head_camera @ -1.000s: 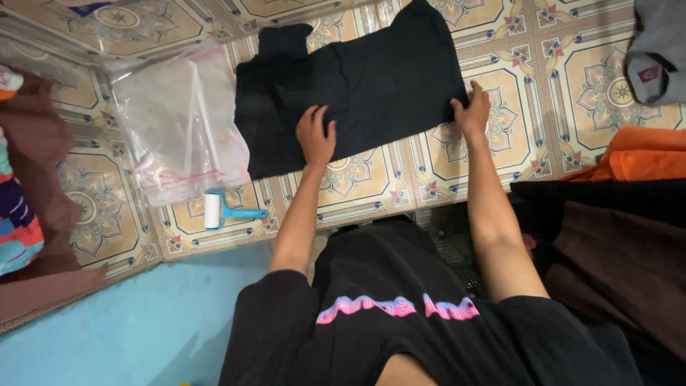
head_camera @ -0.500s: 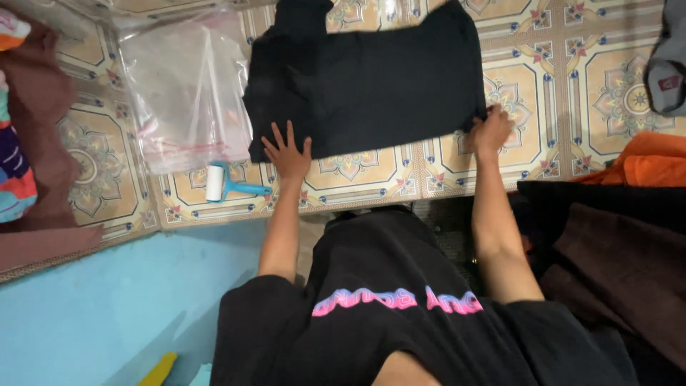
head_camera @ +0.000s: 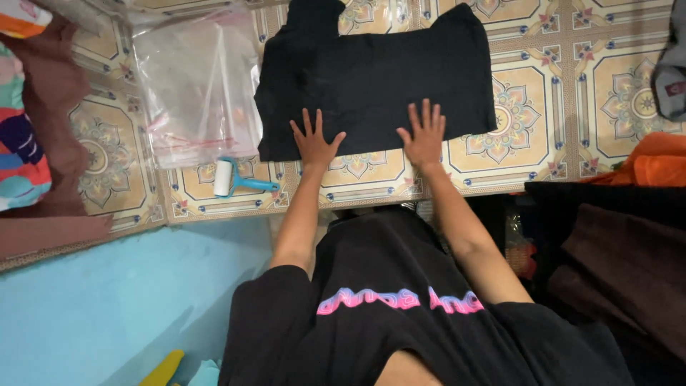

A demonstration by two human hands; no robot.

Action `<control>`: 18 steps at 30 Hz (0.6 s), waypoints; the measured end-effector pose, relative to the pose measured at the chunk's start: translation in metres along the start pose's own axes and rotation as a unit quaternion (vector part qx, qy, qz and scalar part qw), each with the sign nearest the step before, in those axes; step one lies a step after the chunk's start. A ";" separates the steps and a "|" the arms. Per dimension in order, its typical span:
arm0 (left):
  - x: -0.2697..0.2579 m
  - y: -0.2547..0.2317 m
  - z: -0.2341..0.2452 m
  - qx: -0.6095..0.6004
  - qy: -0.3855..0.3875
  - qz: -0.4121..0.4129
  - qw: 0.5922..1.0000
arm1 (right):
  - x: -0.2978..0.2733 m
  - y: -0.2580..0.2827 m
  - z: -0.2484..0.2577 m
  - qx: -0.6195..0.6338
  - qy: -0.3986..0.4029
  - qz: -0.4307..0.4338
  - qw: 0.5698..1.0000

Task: The person uses a lint roller on a black t-shirt, folds it neatly, and then places it into a clear plastic bag.

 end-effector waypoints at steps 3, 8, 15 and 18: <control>0.017 0.007 -0.013 0.036 -0.021 0.018 0.999 | 0.007 -0.021 -0.008 -0.006 -0.015 -0.035 0.999; 0.040 0.011 -0.007 0.022 -0.055 -0.028 0.998 | 0.047 0.033 -0.016 0.057 -0.090 0.102 0.989; 0.044 0.021 0.006 0.027 0.032 0.061 0.997 | 0.077 0.143 -0.023 0.059 0.055 0.357 0.931; 0.059 0.039 0.001 0.074 0.031 0.054 0.995 | 0.087 0.132 -0.055 -0.033 0.115 0.252 0.960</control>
Point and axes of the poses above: each hand's wrist, its own x-axis towards the middle knuckle, its own z-axis out of the back of the hand, y = z × x, the point moved 1 cm from there along x, towards the middle knuckle, and after that the axes turned 2 degrees about z, right-handed, at the moved point
